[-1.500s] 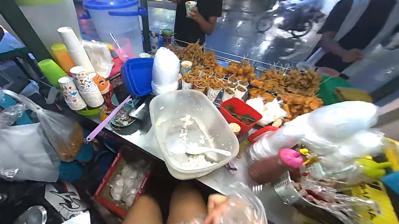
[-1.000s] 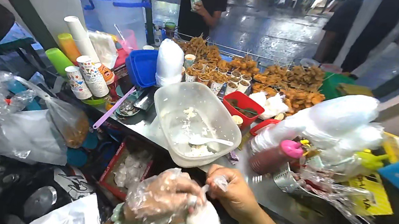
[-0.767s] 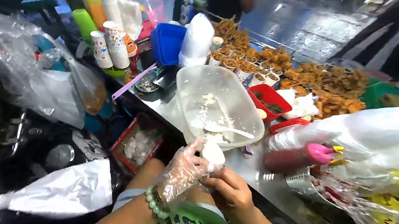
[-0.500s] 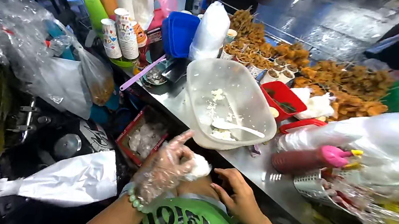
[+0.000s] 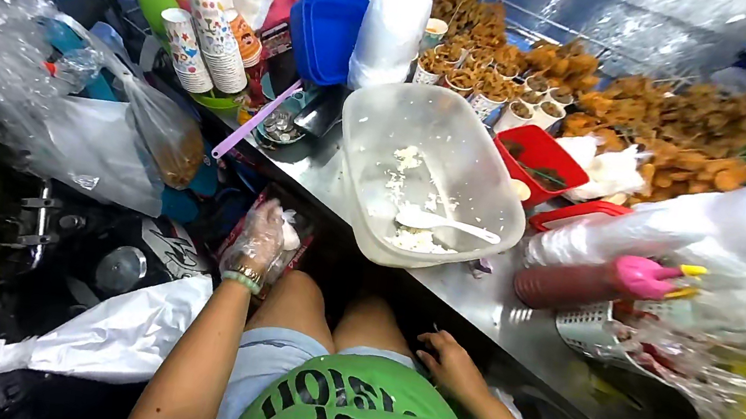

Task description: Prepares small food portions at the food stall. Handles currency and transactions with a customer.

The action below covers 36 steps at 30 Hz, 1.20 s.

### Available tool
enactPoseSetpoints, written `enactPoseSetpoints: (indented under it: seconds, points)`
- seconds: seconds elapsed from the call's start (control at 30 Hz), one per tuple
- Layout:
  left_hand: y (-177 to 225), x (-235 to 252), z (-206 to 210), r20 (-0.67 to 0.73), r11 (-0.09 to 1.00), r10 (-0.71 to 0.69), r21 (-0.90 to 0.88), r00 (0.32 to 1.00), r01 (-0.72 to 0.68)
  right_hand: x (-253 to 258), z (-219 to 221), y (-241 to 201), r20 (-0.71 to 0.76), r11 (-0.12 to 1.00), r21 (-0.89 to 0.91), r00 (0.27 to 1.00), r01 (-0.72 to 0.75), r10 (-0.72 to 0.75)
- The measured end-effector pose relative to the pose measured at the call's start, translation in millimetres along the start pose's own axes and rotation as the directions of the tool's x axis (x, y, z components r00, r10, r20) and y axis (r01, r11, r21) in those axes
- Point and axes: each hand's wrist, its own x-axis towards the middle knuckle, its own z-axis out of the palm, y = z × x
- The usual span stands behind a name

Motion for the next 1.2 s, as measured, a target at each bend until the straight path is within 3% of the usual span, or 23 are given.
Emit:
enactPoseSetpoints:
  seconds: [0.07,0.13,0.23,0.3,0.4,0.47,0.53,0.6,0.73,0.83,0.93,1.0,1.07,1.2]
  points:
    - [-12,8,5,0.216,0.932,-0.123,0.360,0.969,0.038,0,-3,4,0.008,0.999,-0.011,0.999,-0.032,0.032]
    - [-29,7,12,0.305,0.860,-0.205,0.511,0.930,0.022,-1,-4,13,-0.014,0.997,-0.001,0.997,-0.078,0.078]
    - [-64,-1,24,0.275,0.920,-0.250,0.367,0.929,0.138,-2,-1,30,-0.091,0.972,0.041,0.968,-0.231,0.234]
    - [-75,-15,30,0.251,0.945,-0.326,0.090,0.911,0.313,2,2,43,-0.107,0.939,0.032,0.933,-0.343,0.344]
    - [-76,-38,40,0.293,0.780,-0.376,-0.412,0.879,0.471,12,10,60,0.016,0.896,-0.050,0.896,-0.442,0.443]
    - [-75,-51,50,0.403,0.620,-0.342,-0.582,0.849,0.526,20,18,64,0.088,0.880,-0.086,0.876,-0.467,0.474]
    - [-78,-61,62,0.474,0.564,-0.324,-0.598,0.819,0.570,27,19,58,0.118,0.868,-0.042,0.860,-0.496,0.497]
    - [-83,-67,72,0.475,0.608,-0.324,-0.559,0.818,0.565,29,16,49,0.148,0.871,-0.008,0.861,-0.492,0.488]
    - [-88,-66,70,0.441,0.676,-0.313,-0.519,0.842,0.523,6,24,31,0.287,0.913,-0.159,0.867,-0.376,0.408]
    - [-91,-65,69,0.421,0.655,-0.310,-0.556,0.852,0.513,-21,38,9,0.382,0.923,-0.199,0.841,-0.329,0.382]
    - [-92,-63,69,0.422,0.633,-0.336,-0.561,0.842,0.533,-35,24,-1,0.396,0.955,-0.184,0.872,-0.233,0.289]
    - [-92,-62,68,0.424,0.622,-0.350,-0.561,0.835,0.546,-36,7,2,0.341,0.983,-0.094,0.923,-0.155,0.178]
    - [-90,-59,68,0.421,0.615,-0.358,-0.565,0.833,0.550,-35,-12,3,0.204,0.985,0.026,0.965,-0.173,0.164]
    - [-90,-62,66,0.418,0.608,-0.341,-0.585,0.842,0.537,-26,-31,13,-0.030,0.907,0.162,0.917,-0.389,0.399]
